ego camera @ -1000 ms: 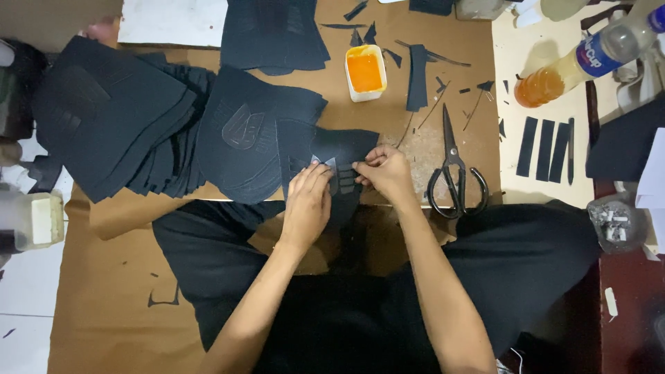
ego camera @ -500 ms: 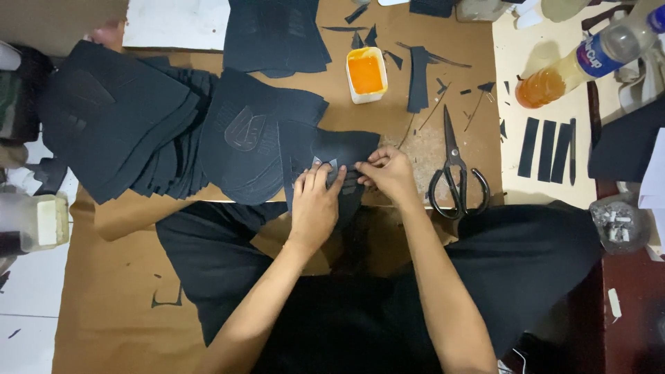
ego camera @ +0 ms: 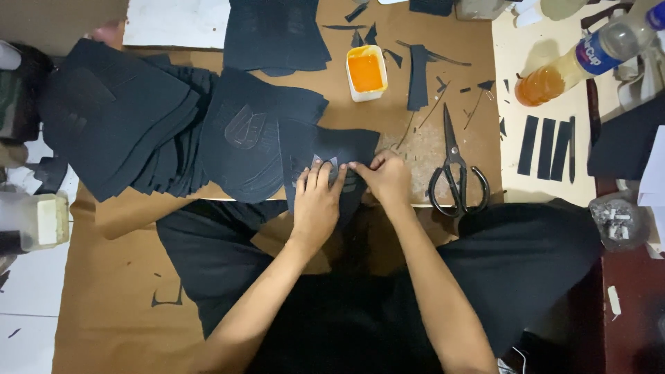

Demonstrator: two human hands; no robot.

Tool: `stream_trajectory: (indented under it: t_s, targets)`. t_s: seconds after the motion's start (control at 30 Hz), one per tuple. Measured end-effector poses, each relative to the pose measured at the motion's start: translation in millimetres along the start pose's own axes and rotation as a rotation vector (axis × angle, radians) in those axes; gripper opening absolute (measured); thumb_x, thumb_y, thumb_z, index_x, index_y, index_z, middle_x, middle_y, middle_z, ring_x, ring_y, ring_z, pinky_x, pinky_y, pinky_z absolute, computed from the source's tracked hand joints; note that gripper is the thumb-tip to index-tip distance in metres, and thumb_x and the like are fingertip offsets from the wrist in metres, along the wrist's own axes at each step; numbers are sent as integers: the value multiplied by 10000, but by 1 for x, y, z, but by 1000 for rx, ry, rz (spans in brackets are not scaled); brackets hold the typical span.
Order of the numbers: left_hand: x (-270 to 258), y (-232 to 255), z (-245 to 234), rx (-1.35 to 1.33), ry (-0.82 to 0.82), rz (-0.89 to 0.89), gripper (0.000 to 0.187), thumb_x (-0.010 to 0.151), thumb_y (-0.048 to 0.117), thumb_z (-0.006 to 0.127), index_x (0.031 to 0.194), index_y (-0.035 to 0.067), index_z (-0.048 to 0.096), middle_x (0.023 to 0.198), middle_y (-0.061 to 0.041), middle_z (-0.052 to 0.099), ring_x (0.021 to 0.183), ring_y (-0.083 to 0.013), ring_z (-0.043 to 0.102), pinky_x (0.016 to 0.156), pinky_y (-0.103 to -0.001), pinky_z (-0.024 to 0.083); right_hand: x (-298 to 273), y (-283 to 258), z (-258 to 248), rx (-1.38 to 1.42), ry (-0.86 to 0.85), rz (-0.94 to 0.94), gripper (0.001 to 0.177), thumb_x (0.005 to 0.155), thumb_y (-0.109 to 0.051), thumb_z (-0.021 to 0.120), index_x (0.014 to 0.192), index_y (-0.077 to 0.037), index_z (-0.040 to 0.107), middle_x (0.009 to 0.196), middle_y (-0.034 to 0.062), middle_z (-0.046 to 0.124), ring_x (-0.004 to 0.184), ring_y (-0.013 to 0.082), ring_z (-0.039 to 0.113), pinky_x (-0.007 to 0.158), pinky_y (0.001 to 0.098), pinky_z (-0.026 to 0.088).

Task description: Cutting and trimming leather pieces using scissors at a workbench.

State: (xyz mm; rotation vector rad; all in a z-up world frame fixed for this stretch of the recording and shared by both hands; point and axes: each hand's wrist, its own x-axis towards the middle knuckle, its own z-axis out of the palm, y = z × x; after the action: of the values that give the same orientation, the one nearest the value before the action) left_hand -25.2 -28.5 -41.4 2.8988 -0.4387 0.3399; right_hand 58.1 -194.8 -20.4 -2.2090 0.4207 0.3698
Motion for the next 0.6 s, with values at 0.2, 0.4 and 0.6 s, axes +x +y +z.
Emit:
stream_trajectory:
  t_s: [0.2,0.4,0.6]
  targets:
    - [1,-4,2,-23,-27,-26,469,912,124,604,1374,187,649,1297,-138,566,1300,-351,528,1059,-495,392,8,14,3,114,-64,47,262,785,-233,820,857,-63,634,639,124,710,461,170,686,453,272,548]
    - [5,-30,17,-394,-70,-143,523,847,13,620,1332,198,687,1223,-70,606,1272,-343,543,976,-480,447,-1,17,6,93,165,-80,330,825,-393,806,859,-117,628,727,91,718,731,288,745,673,428,582]
    - [-4,-31,-56,-601,391,-509,386,916,-71,564,1193,144,728,1098,-41,630,1045,-297,653,900,-425,521,-55,-17,-6,-95,327,-754,300,891,-70,754,1183,-64,685,946,109,761,944,347,691,839,472,557]
